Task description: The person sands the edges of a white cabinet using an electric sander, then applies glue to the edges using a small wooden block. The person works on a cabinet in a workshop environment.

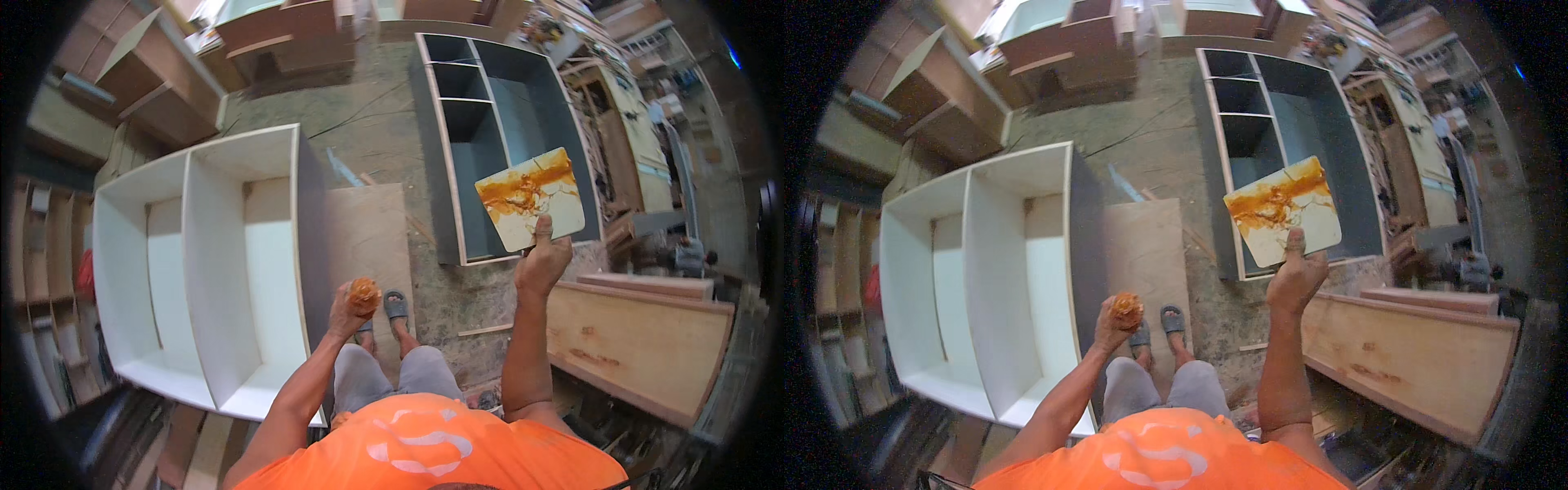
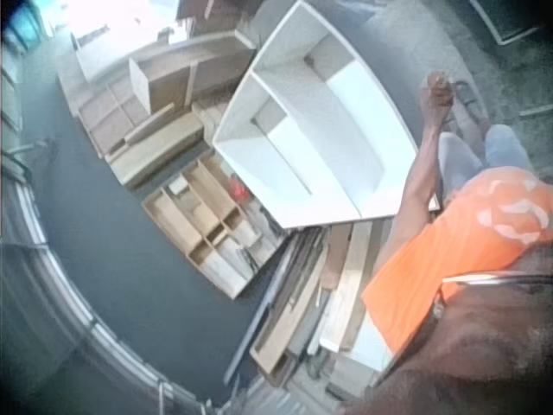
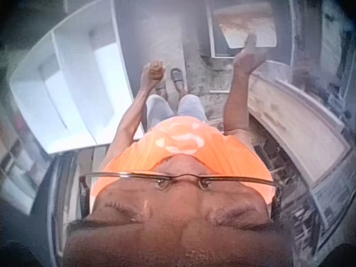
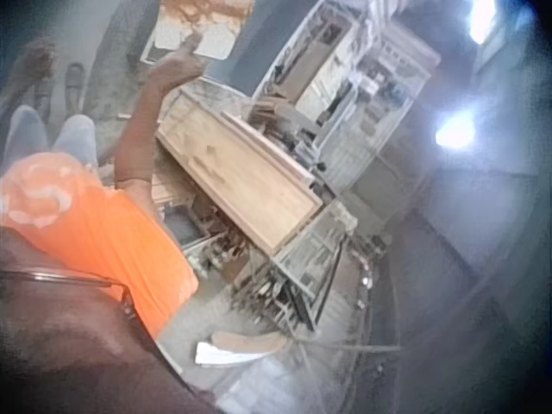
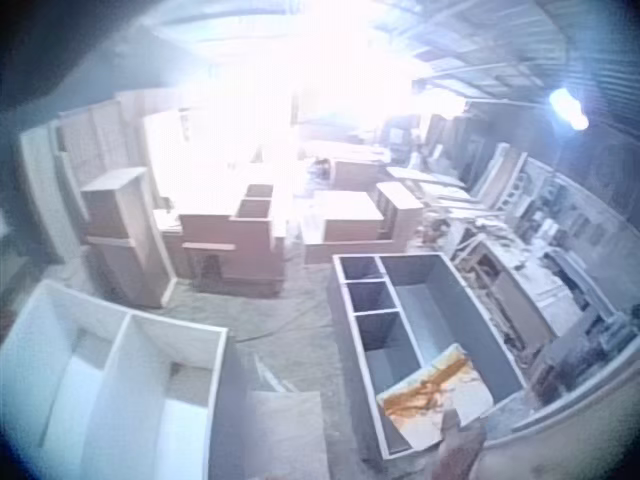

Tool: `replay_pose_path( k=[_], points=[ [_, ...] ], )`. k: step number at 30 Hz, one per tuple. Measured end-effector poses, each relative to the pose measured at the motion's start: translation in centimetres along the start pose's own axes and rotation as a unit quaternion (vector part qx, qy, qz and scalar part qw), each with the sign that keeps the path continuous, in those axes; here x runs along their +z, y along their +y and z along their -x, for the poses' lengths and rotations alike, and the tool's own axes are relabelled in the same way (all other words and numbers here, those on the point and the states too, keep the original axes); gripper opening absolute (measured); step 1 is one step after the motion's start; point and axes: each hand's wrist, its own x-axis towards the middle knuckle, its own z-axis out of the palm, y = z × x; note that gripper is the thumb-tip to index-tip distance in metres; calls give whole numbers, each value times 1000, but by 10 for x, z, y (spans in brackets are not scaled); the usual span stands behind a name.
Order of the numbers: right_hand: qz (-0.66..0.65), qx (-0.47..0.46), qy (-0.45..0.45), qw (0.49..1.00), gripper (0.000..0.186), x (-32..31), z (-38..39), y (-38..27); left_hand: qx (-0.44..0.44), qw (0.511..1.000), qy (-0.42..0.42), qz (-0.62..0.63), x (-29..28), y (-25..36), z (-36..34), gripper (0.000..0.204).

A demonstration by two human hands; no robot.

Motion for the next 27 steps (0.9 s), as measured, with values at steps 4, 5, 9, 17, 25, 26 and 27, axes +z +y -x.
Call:
replay_pose_path(
  k=[4,5,9,17,25,26,27],
  points=[
    [-83,223,-4,971,41,-90,-5,75,-77,989,46,119,32,-26,4,73],
    [-99,242,-6,965,46,-109,11,95,-101,983,42,150,45,-34,5,74],
    [-157,336,12,929,49,-137,85,143,-130,978,11,161,94,-75,3,79],
    [112,365,31,924,31,-181,207,267,-229,937,-40,261,216,-157,-36,67],
    [450,-38,-247,857,24,-214,238,340,-257,930,54,257,338,-231,-47,65],
    [463,-44,-253,849,25,-216,240,344,-260,938,52,222,349,-244,-43,66],
    [469,-41,-258,844,25,-219,242,348,-266,939,52,211,358,-255,-37,67]
  ],
)
